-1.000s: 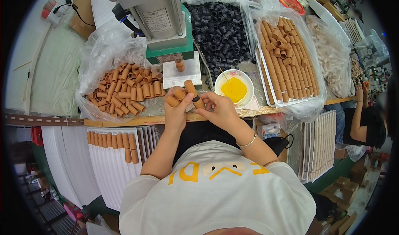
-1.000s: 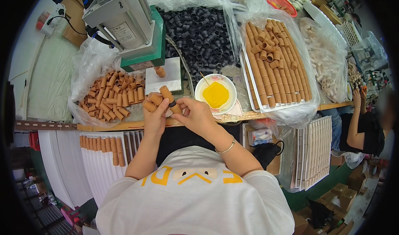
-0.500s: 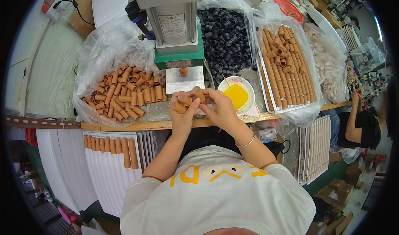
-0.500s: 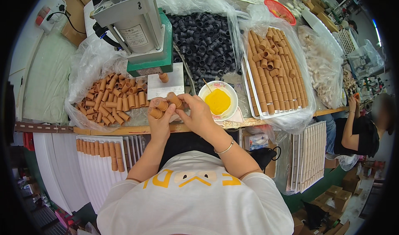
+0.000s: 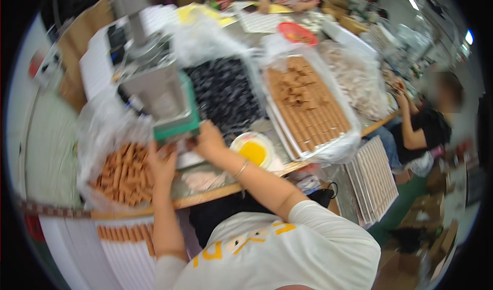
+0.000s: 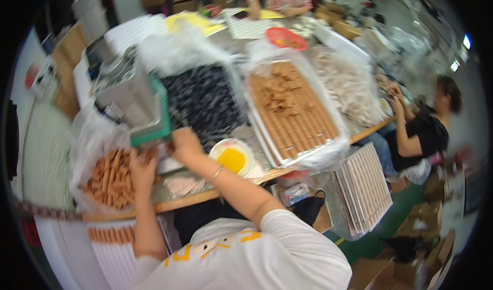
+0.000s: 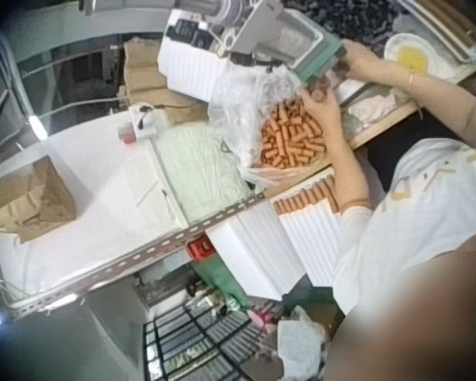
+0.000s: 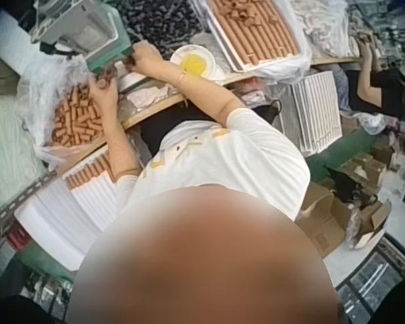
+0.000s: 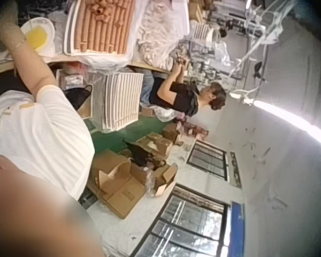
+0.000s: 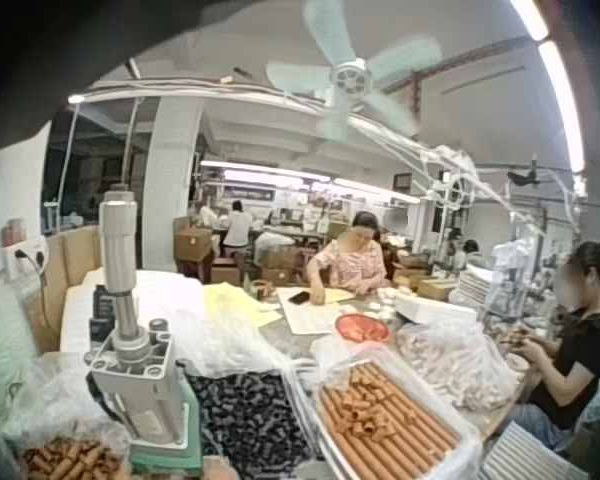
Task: Apply adhesive to small cylindrical components and insert black pins or rods into them at a manufacturing station.
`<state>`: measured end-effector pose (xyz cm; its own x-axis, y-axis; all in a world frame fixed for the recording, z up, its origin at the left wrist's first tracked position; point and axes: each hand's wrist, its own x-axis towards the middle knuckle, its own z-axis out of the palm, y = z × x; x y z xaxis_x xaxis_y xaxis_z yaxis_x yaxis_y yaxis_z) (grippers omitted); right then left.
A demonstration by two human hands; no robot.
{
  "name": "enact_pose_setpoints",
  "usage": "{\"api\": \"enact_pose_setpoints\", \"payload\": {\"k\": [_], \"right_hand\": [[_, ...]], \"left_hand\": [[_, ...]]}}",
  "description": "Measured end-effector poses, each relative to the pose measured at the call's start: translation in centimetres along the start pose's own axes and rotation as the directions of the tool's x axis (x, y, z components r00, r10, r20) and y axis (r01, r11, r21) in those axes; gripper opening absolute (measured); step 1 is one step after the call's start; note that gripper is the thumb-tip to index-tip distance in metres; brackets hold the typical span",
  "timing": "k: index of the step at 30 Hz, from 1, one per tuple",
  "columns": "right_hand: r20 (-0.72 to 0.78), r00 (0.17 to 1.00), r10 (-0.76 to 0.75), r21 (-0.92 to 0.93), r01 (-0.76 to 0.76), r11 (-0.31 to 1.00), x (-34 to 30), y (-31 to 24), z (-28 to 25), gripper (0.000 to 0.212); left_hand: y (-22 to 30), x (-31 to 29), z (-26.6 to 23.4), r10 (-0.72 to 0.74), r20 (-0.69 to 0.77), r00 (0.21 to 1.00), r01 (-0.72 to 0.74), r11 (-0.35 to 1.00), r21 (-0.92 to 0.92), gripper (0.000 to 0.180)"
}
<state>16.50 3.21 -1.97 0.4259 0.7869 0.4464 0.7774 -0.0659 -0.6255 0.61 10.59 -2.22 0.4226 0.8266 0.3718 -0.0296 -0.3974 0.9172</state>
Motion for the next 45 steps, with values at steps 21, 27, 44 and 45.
{"api": "enact_pose_setpoints", "payload": {"k": [21, 27, 44, 45], "right_hand": [[0.273, 0.951, -0.145, 0.242, 0.077, 0.967, -8.9, -5.4, -10.9, 0.021], [0.492, 0.856, -0.159, 0.179, 0.079, 0.981, -9.9, -5.5, -10.1, 0.039], [0.578, 0.787, -0.217, 0.0, 0.266, 0.964, -10.8, -6.3, -4.6, 0.034], [0.581, 0.784, -0.219, 0.0, 0.269, 0.963, -10.8, -6.4, -4.6, 0.034]], "left_hand": [[8.6, -11.6, 0.7, -0.106, 0.225, 0.969, 0.075, 0.987, 0.141, 0.028], [11.3, -15.1, -8.7, -0.469, 0.034, 0.882, 0.425, 0.826, 0.371, 0.032], [7.0, -23.8, -24.3, -0.511, -0.587, 0.628, 0.778, 0.437, 0.452, 0.051], [7.1, -23.6, -24.1, -0.434, -0.61, 0.663, 0.742, 0.493, 0.455, 0.05]]}}
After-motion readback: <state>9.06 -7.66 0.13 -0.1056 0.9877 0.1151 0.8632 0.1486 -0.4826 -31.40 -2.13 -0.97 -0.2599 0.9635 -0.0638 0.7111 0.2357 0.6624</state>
